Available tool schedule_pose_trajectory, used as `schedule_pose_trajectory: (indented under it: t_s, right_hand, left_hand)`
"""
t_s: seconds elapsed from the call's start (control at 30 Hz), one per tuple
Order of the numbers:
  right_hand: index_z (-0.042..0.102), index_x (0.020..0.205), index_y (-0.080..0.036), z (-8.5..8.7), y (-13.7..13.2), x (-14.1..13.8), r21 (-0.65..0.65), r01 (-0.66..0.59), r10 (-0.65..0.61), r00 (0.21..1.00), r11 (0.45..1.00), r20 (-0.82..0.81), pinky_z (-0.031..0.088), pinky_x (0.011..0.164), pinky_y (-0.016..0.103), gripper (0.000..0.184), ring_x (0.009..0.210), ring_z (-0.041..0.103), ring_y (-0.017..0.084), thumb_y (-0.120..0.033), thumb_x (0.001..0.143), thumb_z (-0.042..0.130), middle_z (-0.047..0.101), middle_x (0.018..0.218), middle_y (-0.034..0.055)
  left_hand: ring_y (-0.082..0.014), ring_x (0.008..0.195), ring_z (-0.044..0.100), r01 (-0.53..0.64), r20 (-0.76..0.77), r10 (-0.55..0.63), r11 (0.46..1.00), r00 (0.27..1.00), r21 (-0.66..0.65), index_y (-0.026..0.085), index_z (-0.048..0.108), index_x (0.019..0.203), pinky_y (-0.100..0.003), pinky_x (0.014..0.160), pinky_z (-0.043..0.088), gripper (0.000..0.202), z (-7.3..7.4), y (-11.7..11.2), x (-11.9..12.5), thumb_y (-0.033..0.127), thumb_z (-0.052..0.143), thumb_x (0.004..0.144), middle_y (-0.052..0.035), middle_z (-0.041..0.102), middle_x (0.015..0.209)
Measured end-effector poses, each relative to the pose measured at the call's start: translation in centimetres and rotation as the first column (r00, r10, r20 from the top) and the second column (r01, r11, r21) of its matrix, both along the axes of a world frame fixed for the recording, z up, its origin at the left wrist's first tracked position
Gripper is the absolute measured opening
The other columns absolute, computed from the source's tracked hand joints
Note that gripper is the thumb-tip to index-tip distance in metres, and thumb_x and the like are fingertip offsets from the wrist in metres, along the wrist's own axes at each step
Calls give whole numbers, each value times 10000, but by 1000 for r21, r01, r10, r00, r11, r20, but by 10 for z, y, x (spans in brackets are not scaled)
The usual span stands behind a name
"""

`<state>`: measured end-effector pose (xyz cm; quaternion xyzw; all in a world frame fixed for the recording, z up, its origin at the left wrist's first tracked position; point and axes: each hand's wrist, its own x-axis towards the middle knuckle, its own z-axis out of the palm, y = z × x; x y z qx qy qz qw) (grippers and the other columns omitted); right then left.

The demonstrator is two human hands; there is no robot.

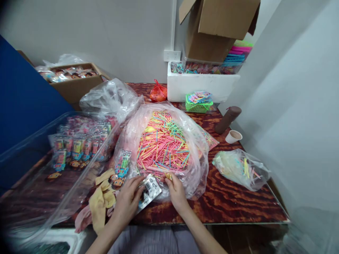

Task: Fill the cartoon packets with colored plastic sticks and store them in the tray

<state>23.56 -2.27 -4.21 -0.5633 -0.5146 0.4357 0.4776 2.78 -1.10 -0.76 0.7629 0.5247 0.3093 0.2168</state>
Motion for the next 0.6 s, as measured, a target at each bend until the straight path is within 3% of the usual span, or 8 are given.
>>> schedule_pose_trajectory:
  t_s: [0.3,0.47,0.6]
  right_hand:
    - [621,848,-219,13,7,5,47,31,-30,999,998,-20,495,798,332,177,837,644,219,-329,912,497,684,842,41]
    - [627,863,-219,12,1,7,40,18,-19,999,999,41,470,791,312,176,835,628,211,-321,916,494,678,854,32]
    - [583,872,-222,16,-7,3,29,61,-62,997,998,52,462,784,307,185,826,621,206,-325,943,446,666,852,34]
  left_hand:
    - [-277,1071,584,-14,-128,25,996,991,89,222,602,1202,-440,912,479,304,-8,-8,-10,308,503,927,-105,647,1148]
    - [-301,990,576,-30,-250,37,999,968,32,209,587,1219,-453,839,470,376,-10,-11,-13,386,566,888,-100,648,1057]
    - [-298,972,575,-50,-254,47,999,966,-3,193,570,1229,-434,821,472,392,-9,-9,-11,344,587,868,-99,623,1023]
